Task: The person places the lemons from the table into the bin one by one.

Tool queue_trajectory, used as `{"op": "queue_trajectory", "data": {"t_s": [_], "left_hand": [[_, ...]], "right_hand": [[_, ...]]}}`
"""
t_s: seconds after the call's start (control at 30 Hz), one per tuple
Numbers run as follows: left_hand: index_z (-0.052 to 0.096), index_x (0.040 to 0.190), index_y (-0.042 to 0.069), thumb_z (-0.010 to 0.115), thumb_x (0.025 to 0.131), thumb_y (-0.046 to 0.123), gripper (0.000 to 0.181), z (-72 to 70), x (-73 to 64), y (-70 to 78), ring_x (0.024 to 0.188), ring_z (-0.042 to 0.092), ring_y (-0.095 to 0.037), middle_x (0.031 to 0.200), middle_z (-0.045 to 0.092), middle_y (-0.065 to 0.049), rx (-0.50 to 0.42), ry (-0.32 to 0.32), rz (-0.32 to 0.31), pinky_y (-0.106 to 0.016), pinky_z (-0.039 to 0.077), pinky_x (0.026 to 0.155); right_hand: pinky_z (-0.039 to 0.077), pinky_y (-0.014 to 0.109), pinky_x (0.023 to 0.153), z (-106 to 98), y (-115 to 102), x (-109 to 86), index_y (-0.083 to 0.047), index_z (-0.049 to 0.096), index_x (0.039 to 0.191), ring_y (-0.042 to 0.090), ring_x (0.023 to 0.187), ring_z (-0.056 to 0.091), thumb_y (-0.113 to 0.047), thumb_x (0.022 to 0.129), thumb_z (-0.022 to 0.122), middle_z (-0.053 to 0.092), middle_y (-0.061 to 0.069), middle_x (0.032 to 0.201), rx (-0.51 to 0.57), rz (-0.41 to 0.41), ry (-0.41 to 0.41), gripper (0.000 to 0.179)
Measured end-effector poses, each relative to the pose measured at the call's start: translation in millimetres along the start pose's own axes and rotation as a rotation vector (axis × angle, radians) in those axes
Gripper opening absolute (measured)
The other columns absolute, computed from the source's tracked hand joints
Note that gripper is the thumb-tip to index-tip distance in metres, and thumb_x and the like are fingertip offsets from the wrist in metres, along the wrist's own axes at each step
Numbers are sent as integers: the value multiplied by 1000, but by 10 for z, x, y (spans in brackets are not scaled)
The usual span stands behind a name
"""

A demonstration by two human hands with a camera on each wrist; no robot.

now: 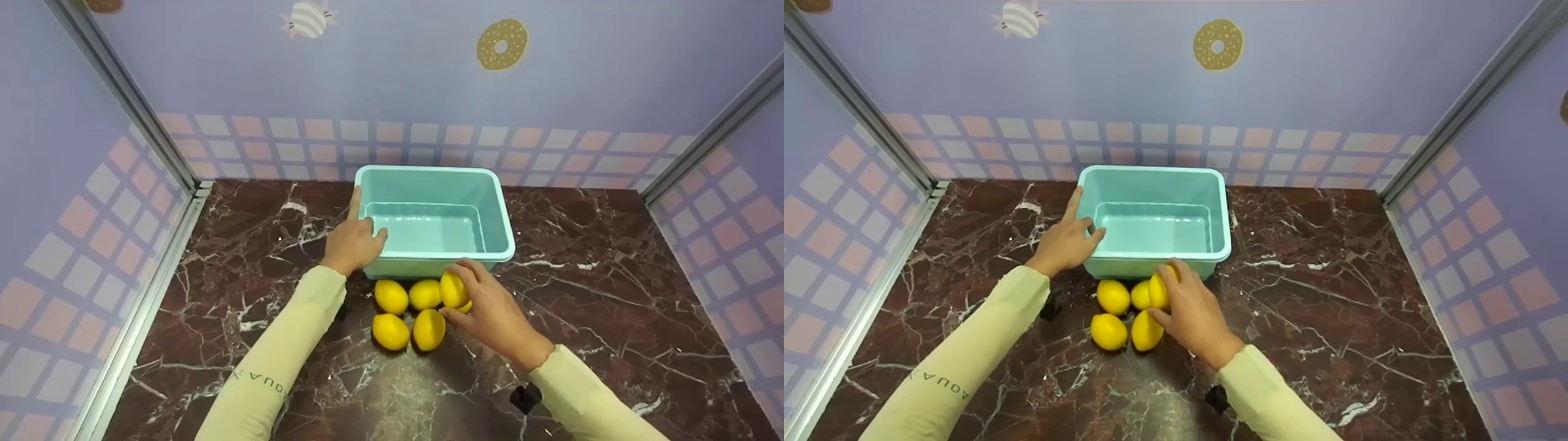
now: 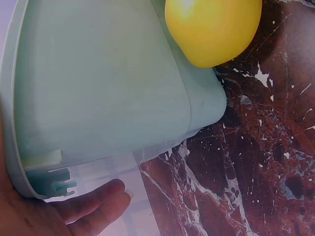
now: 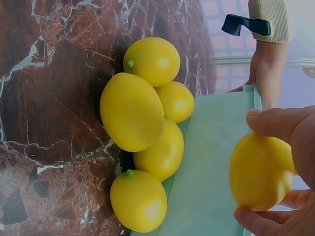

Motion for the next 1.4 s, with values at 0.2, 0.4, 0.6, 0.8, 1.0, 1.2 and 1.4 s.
{"op": "queue_trajectory", "data": {"t_s": [0.2,0.4,0.6,0.8,1.0,1.2,1.4], "left_hand": [[68,94,8,41,97,45,47,2,0,3,63,57,-23,165,-6,-2,-19,0,5,-35,46,54],[67,91,9,40,97,45,46,3,0,-3,62,55,-22,165,-6,-1,-21,1,0,-35,45,54],[66,89,10,40,97,45,45,5,2,-4,61,55,-22,165,-6,-1,-20,3,1,-35,44,53],[65,86,9,40,97,45,45,1,0,-3,57,54,-21,165,-5,-2,-22,12,9,-33,42,50],[66,87,9,40,97,46,45,11,6,-8,57,54,-21,165,-6,-2,-23,6,10,-33,42,50],[69,98,8,41,97,47,48,5,-3,-5,59,55,-22,165,-7,-2,-34,-9,9,-33,43,53],[68,103,6,41,97,46,49,12,-2,-7,62,56,-22,165,-7,-1,-28,-16,3,-35,45,56]], "right_hand": [[52,43,92,-11,0,20,-14,49,137,26,112,60,-32,79,79,49,6,139,-3,14,-3,68],[51,44,94,-27,-20,34,-12,49,137,29,115,59,-32,78,80,48,9,140,-7,-1,7,70],[50,46,97,-43,-17,53,-13,49,138,31,118,57,-33,80,78,46,11,143,3,9,-4,68],[50,44,98,-77,-23,77,-13,48,138,31,121,56,-31,81,77,45,12,144,3,12,-11,66],[52,43,94,-116,-41,107,-12,48,137,30,117,58,-30,80,79,46,12,142,14,-7,8,68],[51,43,94,-149,-50,135,-11,48,138,29,115,58,-28,81,77,46,12,141,31,-20,14,66],[50,44,96,-172,-57,161,-11,48,138,30,115,57,-29,81,78,47,12,142,40,-30,29,67]]}}
Point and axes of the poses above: each hand's wrist, its own x-axis towards the middle knuckle, its own z-axis out of the palm, y = z × x, the point moved 6 cm from there along x, towards the middle knuckle
